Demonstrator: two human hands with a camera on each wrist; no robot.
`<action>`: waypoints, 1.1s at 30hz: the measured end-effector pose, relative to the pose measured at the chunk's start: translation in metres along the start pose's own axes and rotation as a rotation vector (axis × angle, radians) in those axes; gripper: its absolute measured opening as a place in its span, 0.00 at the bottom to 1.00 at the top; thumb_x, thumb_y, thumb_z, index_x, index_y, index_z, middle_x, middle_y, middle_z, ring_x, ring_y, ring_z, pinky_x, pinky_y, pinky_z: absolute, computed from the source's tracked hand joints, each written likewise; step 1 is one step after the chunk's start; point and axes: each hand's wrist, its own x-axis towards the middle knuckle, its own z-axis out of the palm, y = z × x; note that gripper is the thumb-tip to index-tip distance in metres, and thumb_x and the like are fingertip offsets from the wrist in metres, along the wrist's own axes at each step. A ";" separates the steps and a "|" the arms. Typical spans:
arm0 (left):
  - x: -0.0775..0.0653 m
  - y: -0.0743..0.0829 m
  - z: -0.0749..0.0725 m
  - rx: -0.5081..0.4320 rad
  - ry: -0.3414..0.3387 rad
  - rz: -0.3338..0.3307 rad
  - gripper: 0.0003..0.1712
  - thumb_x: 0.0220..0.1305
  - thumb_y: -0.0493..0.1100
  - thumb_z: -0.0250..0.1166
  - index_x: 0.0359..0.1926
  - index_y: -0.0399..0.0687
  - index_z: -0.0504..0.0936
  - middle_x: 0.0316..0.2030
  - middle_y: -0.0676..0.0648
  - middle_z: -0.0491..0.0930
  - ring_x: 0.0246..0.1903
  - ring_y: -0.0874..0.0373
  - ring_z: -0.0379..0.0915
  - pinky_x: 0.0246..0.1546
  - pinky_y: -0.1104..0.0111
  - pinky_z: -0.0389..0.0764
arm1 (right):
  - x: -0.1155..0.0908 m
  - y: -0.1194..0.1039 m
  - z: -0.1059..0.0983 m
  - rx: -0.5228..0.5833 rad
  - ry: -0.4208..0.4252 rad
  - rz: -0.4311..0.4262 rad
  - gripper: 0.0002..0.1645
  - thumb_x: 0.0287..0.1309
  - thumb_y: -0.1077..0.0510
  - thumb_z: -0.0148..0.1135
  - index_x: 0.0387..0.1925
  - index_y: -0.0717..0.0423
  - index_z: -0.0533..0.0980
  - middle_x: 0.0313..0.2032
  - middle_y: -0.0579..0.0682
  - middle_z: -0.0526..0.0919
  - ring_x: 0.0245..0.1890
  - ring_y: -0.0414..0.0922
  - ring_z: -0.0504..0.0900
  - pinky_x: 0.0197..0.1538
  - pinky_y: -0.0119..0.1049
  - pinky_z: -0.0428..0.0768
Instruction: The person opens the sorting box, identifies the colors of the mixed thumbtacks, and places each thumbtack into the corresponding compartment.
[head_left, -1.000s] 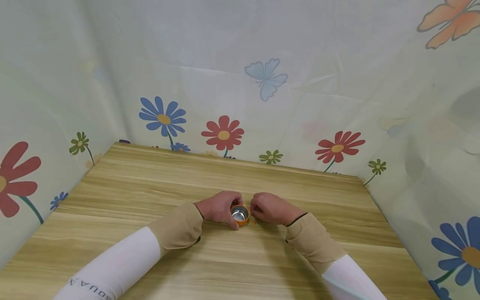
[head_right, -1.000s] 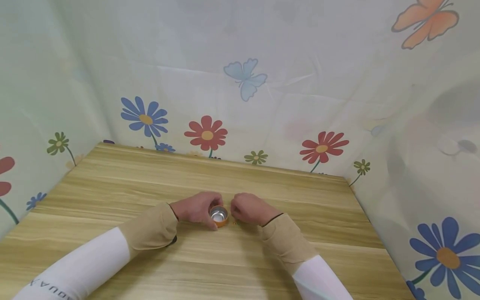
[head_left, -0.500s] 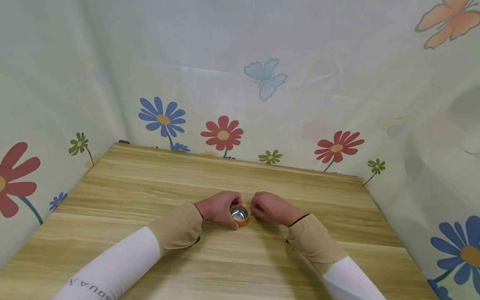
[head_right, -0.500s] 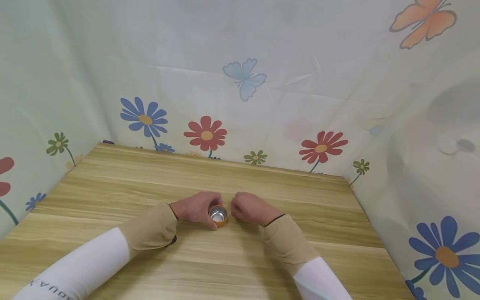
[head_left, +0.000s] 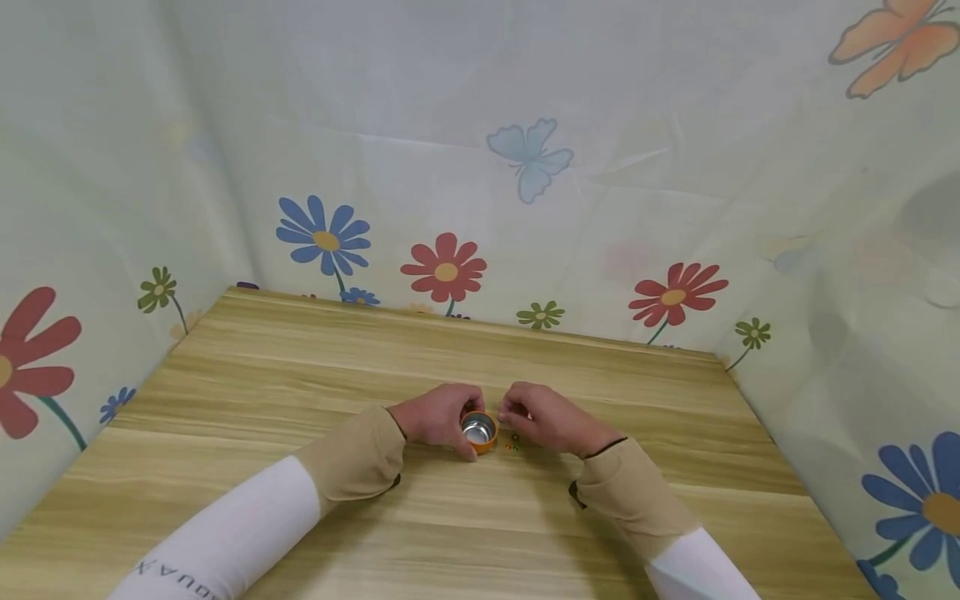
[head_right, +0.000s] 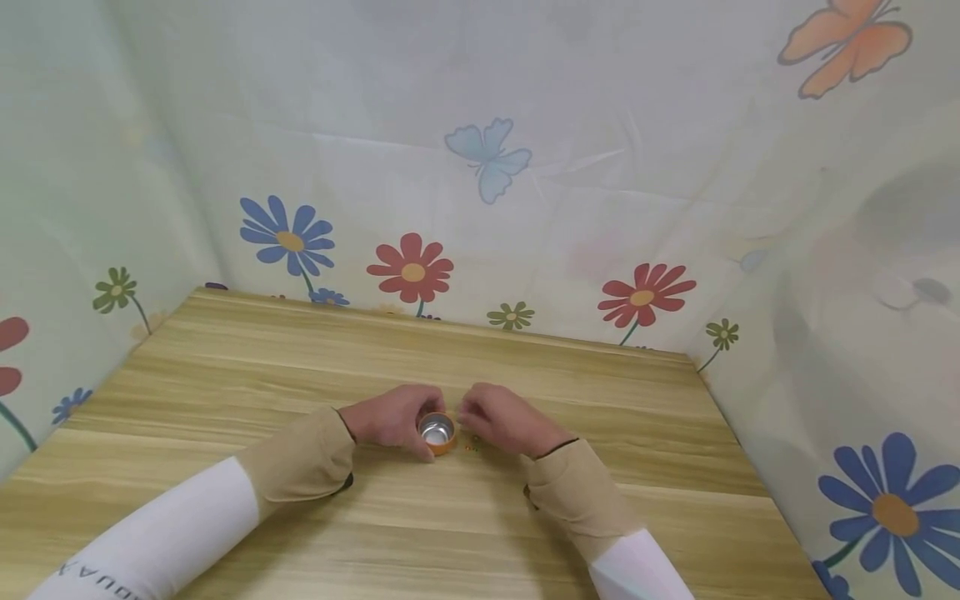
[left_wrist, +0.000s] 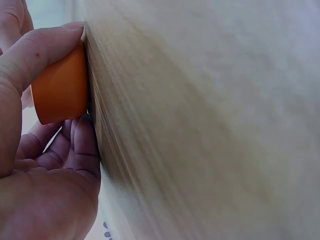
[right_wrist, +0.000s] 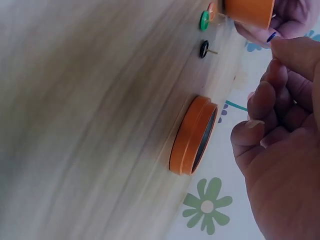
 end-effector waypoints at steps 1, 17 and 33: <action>0.000 0.000 0.000 -0.001 -0.002 0.001 0.29 0.34 0.46 0.81 0.36 0.53 0.71 0.32 0.56 0.74 0.31 0.64 0.71 0.33 0.71 0.73 | 0.000 0.000 0.000 0.031 0.007 0.008 0.03 0.65 0.59 0.57 0.34 0.49 0.74 0.28 0.39 0.73 0.26 0.36 0.71 0.29 0.33 0.73; -0.005 0.011 -0.004 -0.012 -0.006 -0.001 0.28 0.36 0.42 0.80 0.37 0.47 0.72 0.34 0.52 0.75 0.33 0.58 0.72 0.33 0.71 0.73 | -0.011 -0.022 0.007 0.794 0.077 0.106 0.11 0.71 0.62 0.47 0.40 0.69 0.70 0.25 0.69 0.61 0.23 0.56 0.60 0.27 0.40 0.64; 0.000 0.002 0.002 -0.013 0.000 -0.019 0.32 0.33 0.44 0.82 0.39 0.45 0.73 0.34 0.49 0.76 0.33 0.57 0.72 0.33 0.72 0.73 | -0.009 -0.035 0.031 1.628 -0.146 -0.211 0.14 0.74 0.63 0.30 0.31 0.56 0.62 0.29 0.48 0.55 0.29 0.44 0.53 0.32 0.35 0.54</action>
